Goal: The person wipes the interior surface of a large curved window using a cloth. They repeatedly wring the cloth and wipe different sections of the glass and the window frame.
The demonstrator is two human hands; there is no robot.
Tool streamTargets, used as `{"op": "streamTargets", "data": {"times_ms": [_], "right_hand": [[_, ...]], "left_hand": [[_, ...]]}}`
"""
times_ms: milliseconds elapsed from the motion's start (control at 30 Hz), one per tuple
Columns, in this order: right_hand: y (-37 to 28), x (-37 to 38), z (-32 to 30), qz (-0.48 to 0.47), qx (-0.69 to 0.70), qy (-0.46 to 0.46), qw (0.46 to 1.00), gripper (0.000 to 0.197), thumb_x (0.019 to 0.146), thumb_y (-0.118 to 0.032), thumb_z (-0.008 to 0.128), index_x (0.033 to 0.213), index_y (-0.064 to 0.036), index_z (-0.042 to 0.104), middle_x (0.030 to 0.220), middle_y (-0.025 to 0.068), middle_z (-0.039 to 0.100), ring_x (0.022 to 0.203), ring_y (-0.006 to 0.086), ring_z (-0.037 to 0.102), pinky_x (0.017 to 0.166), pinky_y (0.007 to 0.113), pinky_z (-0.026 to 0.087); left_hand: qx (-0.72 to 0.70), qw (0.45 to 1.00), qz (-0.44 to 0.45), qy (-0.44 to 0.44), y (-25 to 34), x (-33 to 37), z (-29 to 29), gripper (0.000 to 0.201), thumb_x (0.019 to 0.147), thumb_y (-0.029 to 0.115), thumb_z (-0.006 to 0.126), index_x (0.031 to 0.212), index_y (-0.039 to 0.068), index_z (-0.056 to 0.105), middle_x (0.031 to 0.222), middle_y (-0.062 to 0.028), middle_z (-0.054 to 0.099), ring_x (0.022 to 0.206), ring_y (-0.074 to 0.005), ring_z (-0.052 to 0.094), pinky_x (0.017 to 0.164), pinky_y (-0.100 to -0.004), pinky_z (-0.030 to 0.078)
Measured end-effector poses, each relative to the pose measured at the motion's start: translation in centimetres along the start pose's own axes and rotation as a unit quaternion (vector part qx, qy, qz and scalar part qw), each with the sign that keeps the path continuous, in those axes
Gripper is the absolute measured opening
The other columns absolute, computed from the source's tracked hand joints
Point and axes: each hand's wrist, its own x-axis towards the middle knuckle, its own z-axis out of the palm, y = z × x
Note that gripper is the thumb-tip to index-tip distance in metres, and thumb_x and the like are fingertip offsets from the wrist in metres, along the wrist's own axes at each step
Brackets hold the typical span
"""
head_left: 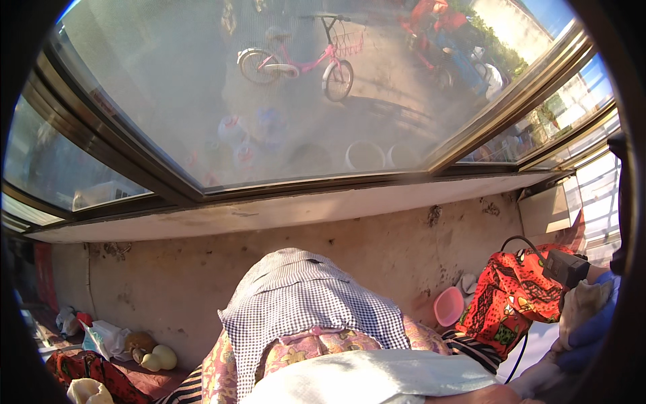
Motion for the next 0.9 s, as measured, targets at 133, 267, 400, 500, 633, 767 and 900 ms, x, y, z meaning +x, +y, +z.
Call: {"op": "streamTargets", "data": {"times_ms": [133, 267, 400, 500, 633, 767, 900], "right_hand": [[-0.8, -0.1, -1.7, 0.016, -0.021, 0.012, 1.000, 0.041, 0.097, -0.036, 0.057, 0.125, -0.0060, 0.059, 0.102, 0.0071, 0.062, 0.082, 0.0206, 0.058, 0.073, 0.037, 0.049], [-1.3, -0.2, -3.3, 0.020, -0.037, 0.012, 0.999, 0.041, 0.097, -0.035, 0.056, 0.125, -0.0050, 0.059, 0.103, 0.0073, 0.063, 0.083, 0.0203, 0.059, 0.074, 0.037, 0.049], [-1.2, 0.0, -5.6, 0.026, -0.057, 0.018, 0.998, 0.041, 0.097, -0.034, 0.056, 0.125, -0.0040, 0.058, 0.104, 0.0076, 0.063, 0.084, 0.0201, 0.059, 0.076, 0.036, 0.050], [-0.4, 0.1, -6.3, 0.030, -0.074, 0.022, 0.997, 0.041, 0.097, -0.033, 0.056, 0.126, -0.0033, 0.058, 0.104, 0.0078, 0.063, 0.085, 0.0199, 0.060, 0.077, 0.036, 0.050], [2.0, -0.5, -3.6, 0.037, -0.079, 0.004, 0.996, 0.041, 0.097, -0.032, 0.056, 0.126, -0.0023, 0.058, 0.105, 0.0080, 0.063, 0.085, 0.0197, 0.060, 0.078, 0.036, 0.050], [4.1, -2.0, 0.6, 0.037, -0.059, -0.046, 0.996, 0.041, 0.098, -0.030, 0.056, 0.127, -0.0014, 0.058, 0.106, 0.0083, 0.064, 0.086, 0.0195, 0.061, 0.079, 0.035, 0.051], [4.0, -2.3, 0.1, 0.038, -0.064, -0.056, 0.996, 0.041, 0.098, -0.029, 0.056, 0.127, -0.0004, 0.058, 0.107, 0.0085, 0.064, 0.087, 0.0193, 0.062, 0.081, 0.035, 0.051]], "left_hand": [[0.005, 1.000, 0.000, -0.002, 0.0, -0.1, -0.4, 0.051, 0.095, 0.015, 0.060, 0.144, 0.006, 0.046, 0.130, -0.0075, 0.058, 0.113, -0.0198, 0.061, 0.097, -0.0350, 0.052], [0.012, 1.000, -0.006, 0.006, 0.0, -0.8, -1.3, 0.051, 0.096, 0.016, 0.059, 0.143, 0.006, 0.046, 0.130, -0.0075, 0.058, 0.113, -0.0199, 0.061, 0.097, -0.0352, 0.052], [0.013, 1.000, -0.010, 0.013, 0.2, -1.3, -1.8, 0.050, 0.096, 0.017, 0.059, 0.143, 0.006, 0.046, 0.130, -0.0075, 0.058, 0.113, -0.0200, 0.061, 0.097, -0.0353, 0.052], [0.011, 1.000, -0.010, 0.021, 0.4, -1.7, -1.9, 0.049, 0.096, 0.017, 0.059, 0.142, 0.006, 0.047, 0.129, -0.0075, 0.058, 0.113, -0.0201, 0.061, 0.097, -0.0355, 0.052], [0.000, 0.999, 0.000, 0.045, 0.4, -3.1, -2.1, 0.048, 0.097, 0.018, 0.058, 0.142, 0.006, 0.047, 0.129, -0.0076, 0.058, 0.113, -0.0202, 0.061, 0.097, -0.0356, 0.052], [-0.002, 0.998, -0.003, 0.067, -0.3, -4.3, -2.2, 0.047, 0.097, 0.019, 0.058, 0.142, 0.006, 0.047, 0.129, -0.0076, 0.059, 0.113, -0.0202, 0.061, 0.097, -0.0358, 0.052], [0.002, 0.997, 0.000, 0.080, -1.1, -4.8, -2.3, 0.047, 0.098, 0.020, 0.057, 0.141, 0.006, 0.048, 0.129, -0.0076, 0.059, 0.113, -0.0203, 0.061, 0.097, -0.0359, 0.052]]}}
